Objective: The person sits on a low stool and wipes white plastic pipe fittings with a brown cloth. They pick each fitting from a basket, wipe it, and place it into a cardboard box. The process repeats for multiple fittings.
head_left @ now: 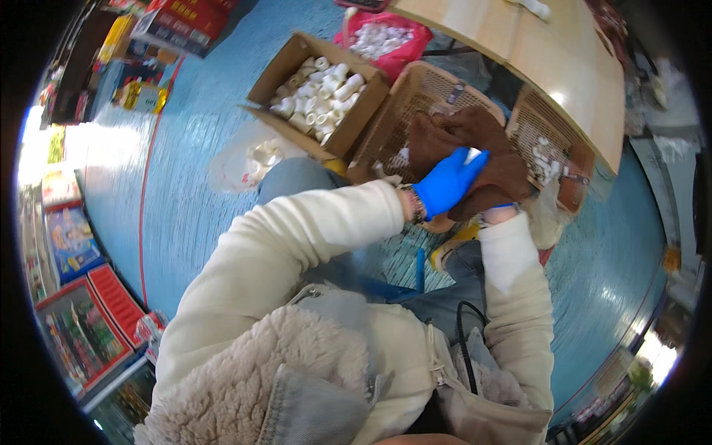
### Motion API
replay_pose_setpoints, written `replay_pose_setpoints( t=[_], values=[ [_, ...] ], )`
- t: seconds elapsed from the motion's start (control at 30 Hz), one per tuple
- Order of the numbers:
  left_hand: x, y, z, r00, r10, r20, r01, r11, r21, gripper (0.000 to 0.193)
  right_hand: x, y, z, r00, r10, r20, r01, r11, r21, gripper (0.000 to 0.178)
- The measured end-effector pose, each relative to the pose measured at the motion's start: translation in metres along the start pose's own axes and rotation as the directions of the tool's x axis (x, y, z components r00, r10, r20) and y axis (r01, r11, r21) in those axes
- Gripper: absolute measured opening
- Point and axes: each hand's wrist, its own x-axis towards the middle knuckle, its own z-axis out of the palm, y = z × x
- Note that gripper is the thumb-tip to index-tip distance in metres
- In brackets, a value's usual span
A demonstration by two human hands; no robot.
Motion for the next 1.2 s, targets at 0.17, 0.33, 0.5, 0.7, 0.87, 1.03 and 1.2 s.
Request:
replay_pose_setpoints(
  t=[0.17, 0.33, 0.5, 0.7, 0.87, 1.03, 1.2],
  values=[
    [0.006, 0.021, -0.025, 0.943, -0.117, 0.312, 0.19, 0.959, -0.212, 0.046, 0.035, -0.047, -0.031, 0.937, -0.347, -0.049, 0.347, 0.901, 0.259, 0.058],
    [-0.016, 0.022, -0.159, 0.879, 0.476, -0.016, -0.458, 0.854, 0.247, 0.031, 0.038, -0.05, -0.041, 0.918, 0.038, 0.395, -0.365, 0.471, 0.803, 0.032],
    [-0.156, -0.036, -0.275, 0.756, -0.556, -0.345, 0.022, 0.548, -0.836, 0.035, 0.048, -0.065, -0.048, 0.738, -0.557, 0.381, 0.66, 0.715, -0.231, 0.016],
    [-0.227, -0.096, -0.286, 0.361, -0.93, -0.075, -0.035, 0.067, -0.997, 0.058, 0.049, -0.098, -0.027, 0.852, -0.507, 0.132, 0.512, 0.753, -0.412, 0.02],
    [-0.22, -0.11, -0.282, 0.187, -0.918, -0.351, -0.026, 0.352, -0.936, 0.061, 0.039, -0.1, -0.022, 0.947, -0.316, -0.054, 0.295, 0.926, -0.237, 0.021],
    [-0.168, -0.066, -0.287, 0.842, -0.478, -0.25, 0.112, 0.607, -0.787, 0.042, 0.026, -0.078, -0.039, 0.955, -0.297, -0.022, 0.275, 0.907, -0.321, 0.02],
    [-0.036, -0.031, -0.203, 0.999, -0.015, 0.029, 0.015, 1.0, -0.013, 0.036, -0.006, -0.039, -0.055, 0.963, -0.269, -0.004, 0.236, 0.85, -0.471, 0.021]
  ],
)
